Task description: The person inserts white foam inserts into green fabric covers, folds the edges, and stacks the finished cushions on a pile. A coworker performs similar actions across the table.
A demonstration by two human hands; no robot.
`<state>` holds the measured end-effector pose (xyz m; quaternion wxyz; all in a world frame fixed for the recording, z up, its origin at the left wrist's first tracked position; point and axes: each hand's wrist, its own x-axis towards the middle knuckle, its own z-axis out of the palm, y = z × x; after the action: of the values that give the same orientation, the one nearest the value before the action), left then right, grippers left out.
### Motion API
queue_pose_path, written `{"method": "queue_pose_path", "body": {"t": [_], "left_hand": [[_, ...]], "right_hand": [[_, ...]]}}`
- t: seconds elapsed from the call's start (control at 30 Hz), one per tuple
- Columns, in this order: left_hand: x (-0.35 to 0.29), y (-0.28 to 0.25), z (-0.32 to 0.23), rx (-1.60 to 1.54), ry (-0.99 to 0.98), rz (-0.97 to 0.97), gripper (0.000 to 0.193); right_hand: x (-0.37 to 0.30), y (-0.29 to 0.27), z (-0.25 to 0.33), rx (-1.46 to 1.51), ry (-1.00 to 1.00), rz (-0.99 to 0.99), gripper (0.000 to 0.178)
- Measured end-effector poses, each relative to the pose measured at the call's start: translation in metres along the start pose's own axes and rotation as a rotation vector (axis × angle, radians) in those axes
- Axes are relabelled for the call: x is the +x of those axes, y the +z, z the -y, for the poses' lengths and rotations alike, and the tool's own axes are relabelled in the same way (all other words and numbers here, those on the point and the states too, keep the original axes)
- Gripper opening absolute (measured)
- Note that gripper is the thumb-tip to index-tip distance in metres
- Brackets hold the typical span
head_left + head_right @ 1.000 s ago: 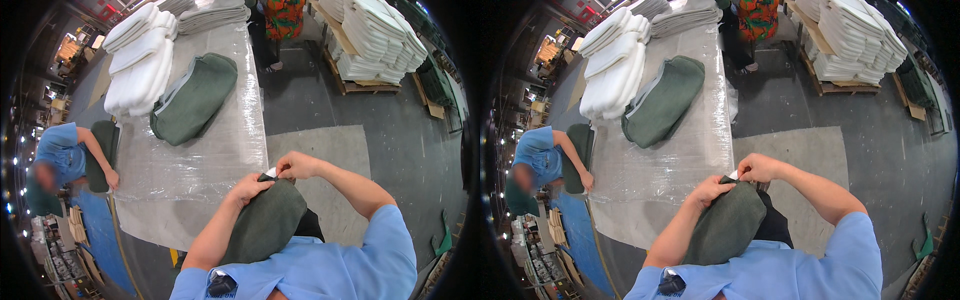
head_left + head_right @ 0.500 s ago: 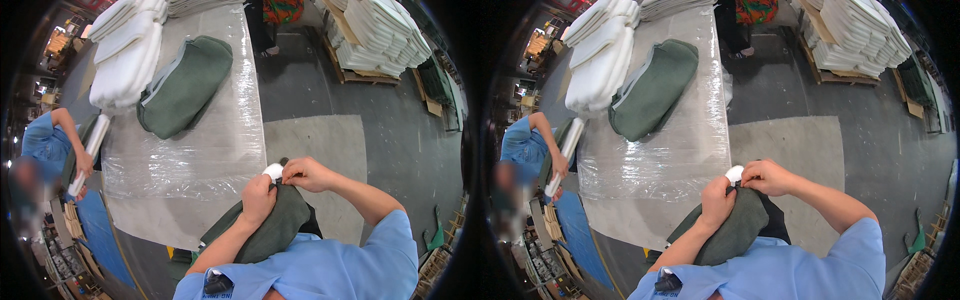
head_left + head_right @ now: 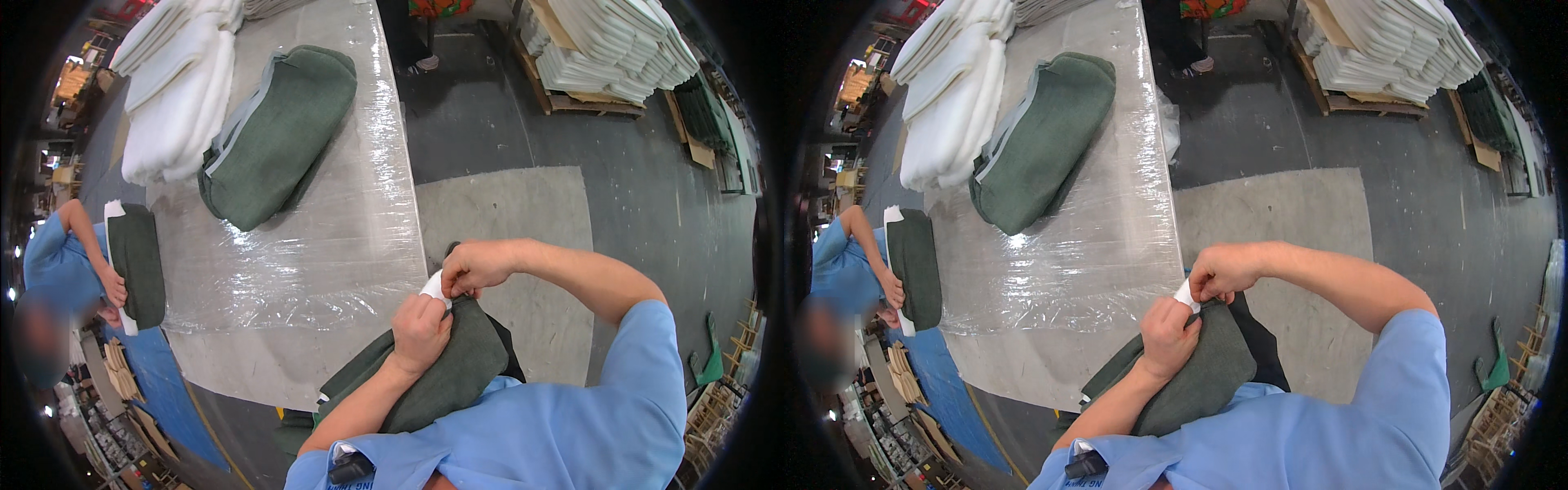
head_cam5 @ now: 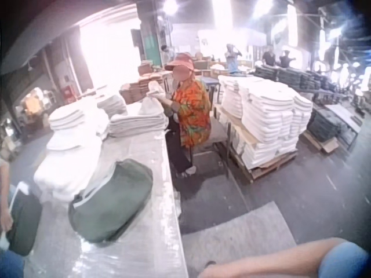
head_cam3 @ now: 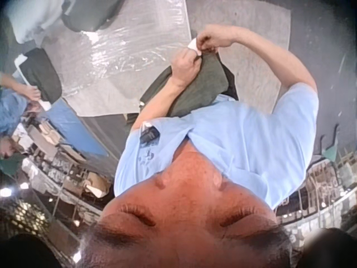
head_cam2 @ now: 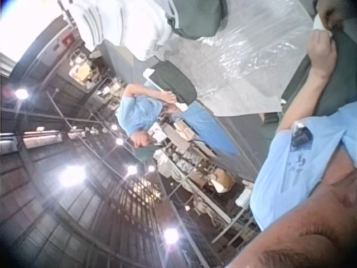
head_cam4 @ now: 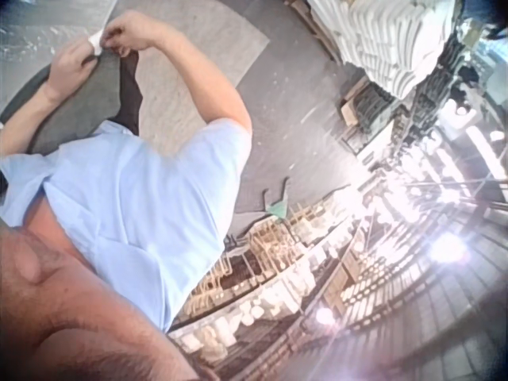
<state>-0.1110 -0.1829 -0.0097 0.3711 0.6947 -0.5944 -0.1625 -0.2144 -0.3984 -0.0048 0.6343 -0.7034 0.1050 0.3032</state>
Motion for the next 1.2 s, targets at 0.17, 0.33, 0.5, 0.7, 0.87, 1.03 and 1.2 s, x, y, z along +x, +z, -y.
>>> {"method": "queue_pose_path", "body": {"t": [0.17,0.33,0.5,0.7,0.87,1.03,1.2], "left_hand": [[0.001,-0.001,-0.002,-0.013,-0.010,0.009,0.025],[0.005,-0.006,0.002,-0.198,-0.438,0.158,0.013],[0.022,-0.016,0.038,-0.676,-0.870,0.497,0.025],[0.056,-0.030,0.042,-0.990,-1.243,0.680,0.028],[0.055,-0.026,0.043,-1.100,-1.219,0.692,0.023],[0.046,-0.021,0.032,-1.031,-1.104,0.579,0.015],[0.037,-0.020,0.016,-0.486,-0.748,0.436,0.010]], "right_hand": [[0.005,-0.010,0.011,-0.063,0.048,0.137,0.013],[0.000,-0.012,0.000,0.174,0.090,0.102,0.012],[-0.017,-0.002,-0.024,0.550,0.057,0.002,0.013],[-0.038,0.029,-0.016,0.205,-0.223,-0.343,0.016],[-0.051,0.057,0.003,0.034,-0.304,-0.507,0.016],[-0.049,0.077,-0.004,0.062,-0.356,-0.653,0.017],[-0.042,0.091,-0.006,0.179,-0.333,-0.803,0.015]]}}
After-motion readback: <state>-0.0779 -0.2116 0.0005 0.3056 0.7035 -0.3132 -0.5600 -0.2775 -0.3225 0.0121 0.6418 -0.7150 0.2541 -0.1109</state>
